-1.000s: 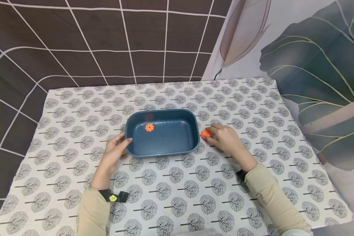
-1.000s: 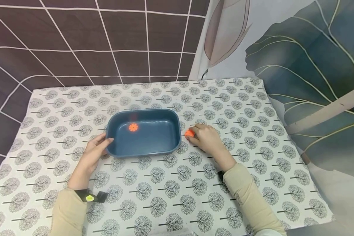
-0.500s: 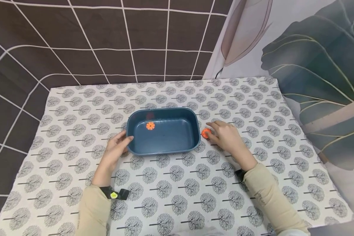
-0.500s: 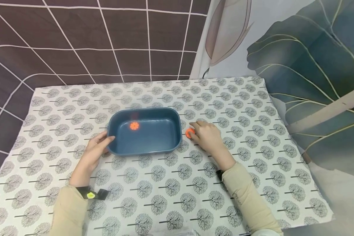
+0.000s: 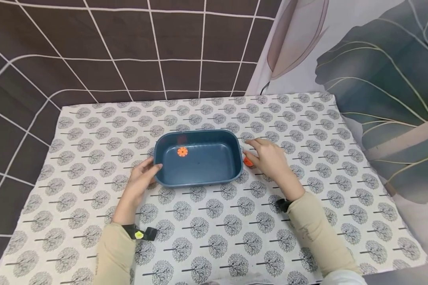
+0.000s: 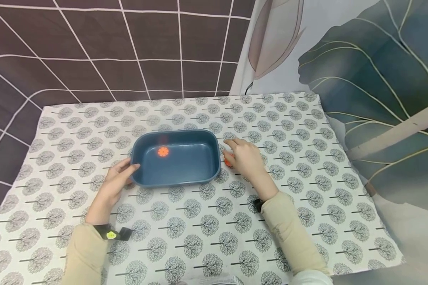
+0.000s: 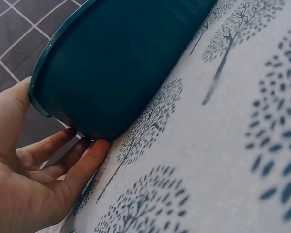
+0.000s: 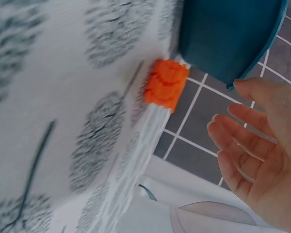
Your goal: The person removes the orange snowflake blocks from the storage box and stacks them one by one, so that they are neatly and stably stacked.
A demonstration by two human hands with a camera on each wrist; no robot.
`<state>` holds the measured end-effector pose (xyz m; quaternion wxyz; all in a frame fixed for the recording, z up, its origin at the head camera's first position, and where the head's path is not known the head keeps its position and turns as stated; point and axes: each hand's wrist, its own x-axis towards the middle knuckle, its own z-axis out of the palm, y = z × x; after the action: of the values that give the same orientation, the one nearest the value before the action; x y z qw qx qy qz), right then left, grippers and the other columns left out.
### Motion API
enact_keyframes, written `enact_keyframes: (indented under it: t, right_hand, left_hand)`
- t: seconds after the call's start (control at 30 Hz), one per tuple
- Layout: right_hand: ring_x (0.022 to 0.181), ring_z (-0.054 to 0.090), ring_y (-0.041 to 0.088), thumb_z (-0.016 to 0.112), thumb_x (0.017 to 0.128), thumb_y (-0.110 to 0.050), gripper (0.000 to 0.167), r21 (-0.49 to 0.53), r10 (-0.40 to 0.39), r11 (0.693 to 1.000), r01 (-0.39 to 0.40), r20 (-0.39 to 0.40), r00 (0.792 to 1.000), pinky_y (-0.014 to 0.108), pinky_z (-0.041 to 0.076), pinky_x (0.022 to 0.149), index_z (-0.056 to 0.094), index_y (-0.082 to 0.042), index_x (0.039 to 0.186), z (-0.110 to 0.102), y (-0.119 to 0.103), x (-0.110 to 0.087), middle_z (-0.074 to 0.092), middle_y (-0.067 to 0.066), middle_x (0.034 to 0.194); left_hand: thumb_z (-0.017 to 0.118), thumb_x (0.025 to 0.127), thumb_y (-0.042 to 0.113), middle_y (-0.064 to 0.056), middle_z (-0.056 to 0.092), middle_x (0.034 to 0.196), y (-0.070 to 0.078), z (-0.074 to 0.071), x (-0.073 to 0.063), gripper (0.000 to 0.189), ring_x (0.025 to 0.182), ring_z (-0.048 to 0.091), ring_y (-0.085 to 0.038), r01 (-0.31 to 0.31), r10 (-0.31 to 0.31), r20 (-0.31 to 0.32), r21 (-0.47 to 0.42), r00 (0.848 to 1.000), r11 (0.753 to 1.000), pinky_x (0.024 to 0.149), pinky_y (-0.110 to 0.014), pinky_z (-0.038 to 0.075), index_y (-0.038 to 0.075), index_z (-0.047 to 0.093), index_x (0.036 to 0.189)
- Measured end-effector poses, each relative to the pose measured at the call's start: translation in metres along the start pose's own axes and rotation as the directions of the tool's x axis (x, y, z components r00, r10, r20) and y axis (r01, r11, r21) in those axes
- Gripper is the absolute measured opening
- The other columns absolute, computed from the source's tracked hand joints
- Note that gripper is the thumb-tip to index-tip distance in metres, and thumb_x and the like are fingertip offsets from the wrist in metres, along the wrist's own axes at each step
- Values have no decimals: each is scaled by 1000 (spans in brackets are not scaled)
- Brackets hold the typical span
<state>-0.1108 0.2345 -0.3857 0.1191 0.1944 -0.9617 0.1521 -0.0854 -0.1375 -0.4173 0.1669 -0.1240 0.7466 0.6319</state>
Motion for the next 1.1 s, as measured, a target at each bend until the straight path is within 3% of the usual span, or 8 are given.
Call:
enact_keyframes:
  t: [0.2,0.47,0.6,0.93,1.1]
  right_hand:
    - [90,65,31,63,88,-29,37,31,-1,1000,1,-24,1000,44,56,74,63,-6,117,-5,-14,13,66,13,107]
    - [84,65,26,64,88,-28,33,86,-27,996,31,-53,998,39,55,68,66,-8,114,2,-43,33,67,10,102]
    - [85,64,24,65,87,-31,36,100,-26,995,28,-24,999,37,55,69,65,-10,116,9,-58,45,67,8,105]
    - [96,62,18,67,85,-35,45,137,56,988,-70,102,993,35,55,73,59,-17,125,25,-91,64,63,4,115]
    - [92,60,17,66,86,-34,45,181,64,979,-89,141,988,33,52,67,58,-16,127,38,-105,70,63,4,112]
  left_hand:
    - [58,91,27,-13,36,145,-2,-1,1,66,125,42,-26,-3,3,9,-9,1000,1000,101,-36,42,10,27,147]
    - [59,90,27,-13,35,146,-3,-2,0,66,128,39,-27,-9,9,4,-7,1000,1000,104,-41,38,11,28,147]
    - [59,90,28,-11,38,145,-1,-1,1,65,127,40,-26,-11,10,-5,-7,1000,1000,102,-41,38,13,30,146]
    - [59,90,26,-11,41,142,-1,-1,5,63,123,44,-25,-15,15,2,-36,1000,999,102,-38,41,13,33,145]
    - [59,90,25,-12,43,139,-2,-2,5,62,120,45,-25,-22,22,2,-42,1000,999,99,-36,42,12,34,144]
